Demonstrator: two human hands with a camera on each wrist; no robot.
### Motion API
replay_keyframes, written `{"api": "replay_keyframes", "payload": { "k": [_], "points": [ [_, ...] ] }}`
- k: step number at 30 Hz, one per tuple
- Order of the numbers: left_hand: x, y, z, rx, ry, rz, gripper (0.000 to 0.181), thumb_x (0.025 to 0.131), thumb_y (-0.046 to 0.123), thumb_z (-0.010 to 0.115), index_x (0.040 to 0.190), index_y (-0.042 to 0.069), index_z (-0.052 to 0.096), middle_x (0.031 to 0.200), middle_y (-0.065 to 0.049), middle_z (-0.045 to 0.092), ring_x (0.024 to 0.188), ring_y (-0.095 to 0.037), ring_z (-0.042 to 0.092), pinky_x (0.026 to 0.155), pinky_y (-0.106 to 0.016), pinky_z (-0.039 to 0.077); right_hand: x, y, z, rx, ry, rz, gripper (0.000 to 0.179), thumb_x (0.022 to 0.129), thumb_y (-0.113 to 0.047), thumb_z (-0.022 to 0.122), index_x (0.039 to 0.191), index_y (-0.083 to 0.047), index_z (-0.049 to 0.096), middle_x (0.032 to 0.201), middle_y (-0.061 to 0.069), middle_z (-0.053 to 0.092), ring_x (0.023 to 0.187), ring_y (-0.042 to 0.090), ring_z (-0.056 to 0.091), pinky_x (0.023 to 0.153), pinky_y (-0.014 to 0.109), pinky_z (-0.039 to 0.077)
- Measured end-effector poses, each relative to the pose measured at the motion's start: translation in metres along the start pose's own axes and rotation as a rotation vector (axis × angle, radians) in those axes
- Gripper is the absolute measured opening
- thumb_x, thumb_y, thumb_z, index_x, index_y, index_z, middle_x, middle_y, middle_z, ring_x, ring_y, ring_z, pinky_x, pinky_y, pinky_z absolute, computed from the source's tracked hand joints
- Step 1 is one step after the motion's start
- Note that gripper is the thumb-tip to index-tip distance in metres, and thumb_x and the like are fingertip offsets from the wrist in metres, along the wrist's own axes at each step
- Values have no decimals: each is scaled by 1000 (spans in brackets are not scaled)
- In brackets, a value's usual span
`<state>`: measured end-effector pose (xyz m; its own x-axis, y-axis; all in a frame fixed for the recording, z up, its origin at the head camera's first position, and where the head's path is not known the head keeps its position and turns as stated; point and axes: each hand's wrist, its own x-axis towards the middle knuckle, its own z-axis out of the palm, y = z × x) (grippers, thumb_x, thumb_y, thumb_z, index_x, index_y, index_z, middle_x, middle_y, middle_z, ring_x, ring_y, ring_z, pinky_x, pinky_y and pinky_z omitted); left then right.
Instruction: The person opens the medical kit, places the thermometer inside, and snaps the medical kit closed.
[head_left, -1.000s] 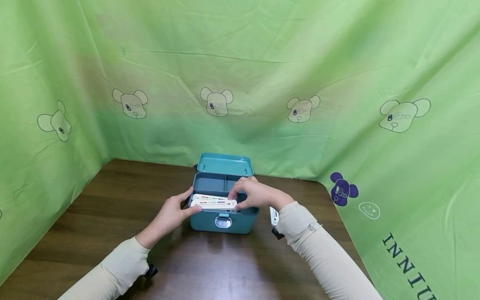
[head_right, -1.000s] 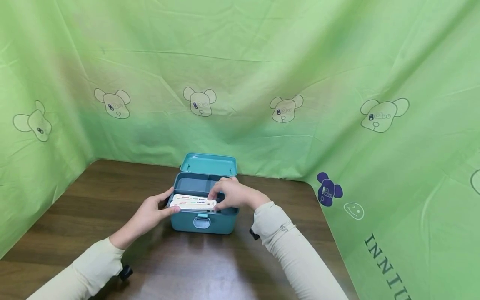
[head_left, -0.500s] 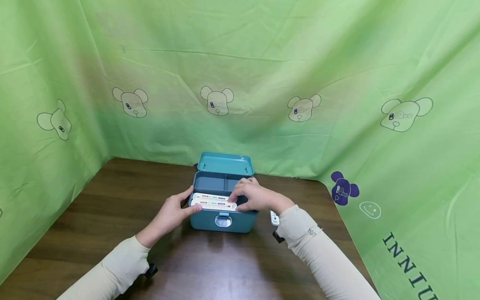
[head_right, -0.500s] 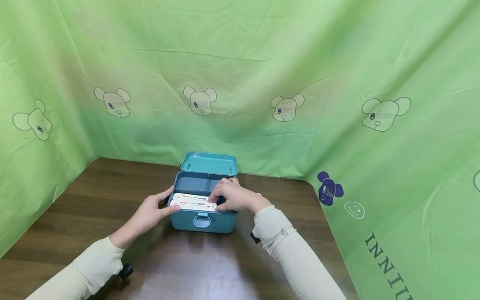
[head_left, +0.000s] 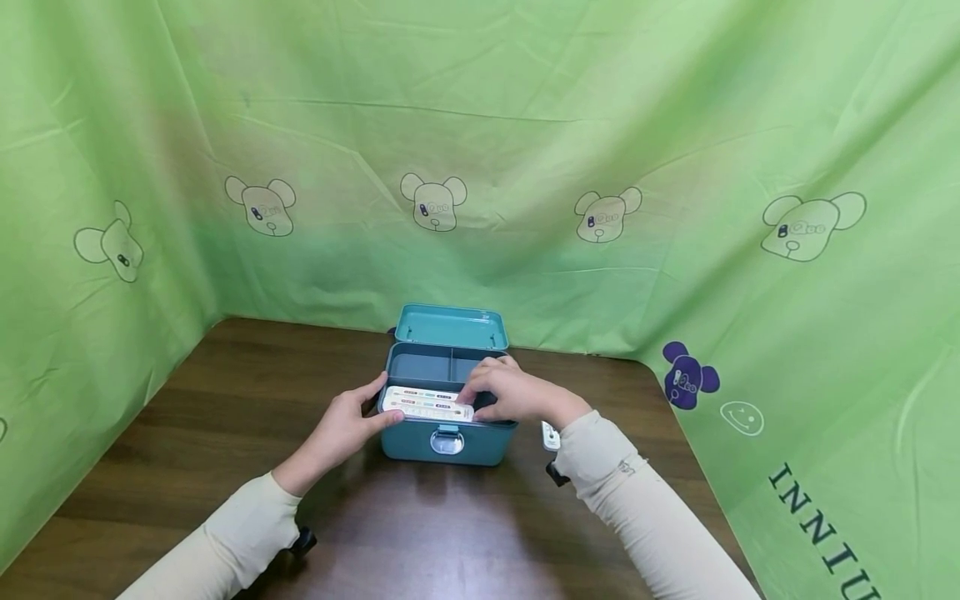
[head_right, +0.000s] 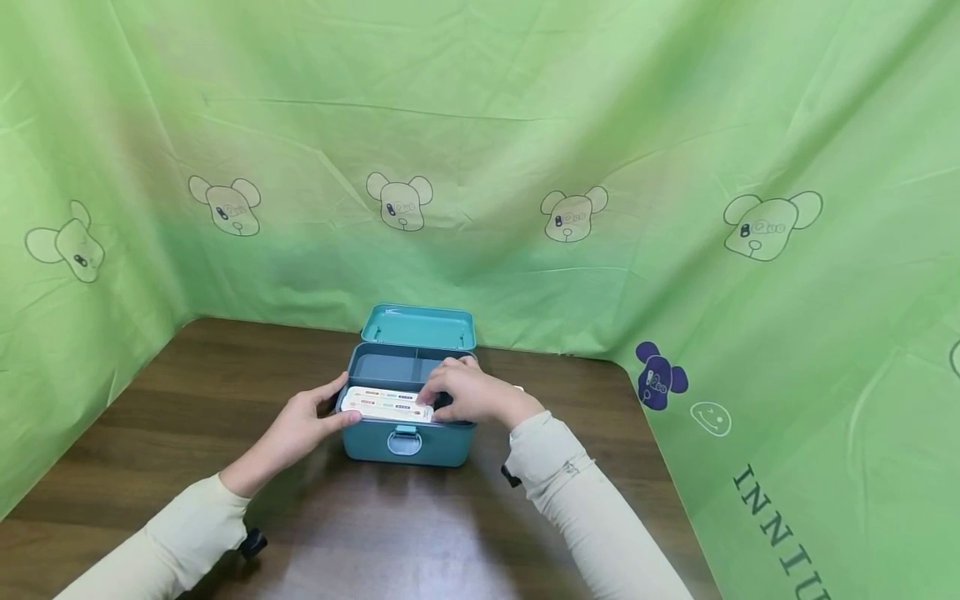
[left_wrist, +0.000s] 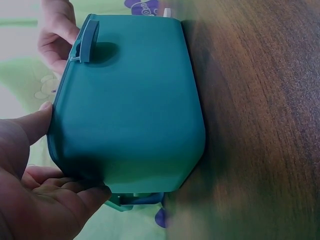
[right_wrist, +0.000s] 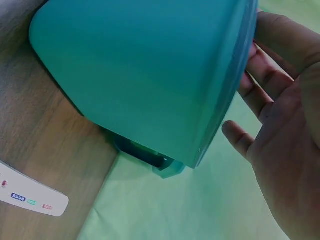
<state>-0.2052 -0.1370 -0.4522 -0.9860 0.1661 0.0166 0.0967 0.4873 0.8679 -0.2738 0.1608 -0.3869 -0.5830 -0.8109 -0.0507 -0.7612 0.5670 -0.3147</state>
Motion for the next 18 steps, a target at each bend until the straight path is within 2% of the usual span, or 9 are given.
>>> {"api": "replay_keyframes", "payload": {
  "k": [6,11,18],
  "points": [
    [-1,0,1,-9,-5,5,89,90,41,78,159,5,34,162,-15,39,146,-32,42,110,-46,45,-12,3,-6,-2,75,20,27,93,-21,76,119,-16,75,117,-4,69,121,21,53,107,52,33],
    [0,0,1,-10,-6,9,89,91,42,78,159,5,34,162,-15,38,147,-33,42,111,-46,45,-28,8,-7,-26,214,28,28,92,-20,77,120,-15,75,116,-2,70,118,23,56,105,52,36],
    [0,-1,1,-10,-8,5,89,90,42,78,159,6,34,162,-15,38,147,-33,42,111,-47,44,-56,16,0,54,415,145,31,92,-19,78,122,-11,74,118,2,70,119,26,56,106,52,36]
  ]
}}
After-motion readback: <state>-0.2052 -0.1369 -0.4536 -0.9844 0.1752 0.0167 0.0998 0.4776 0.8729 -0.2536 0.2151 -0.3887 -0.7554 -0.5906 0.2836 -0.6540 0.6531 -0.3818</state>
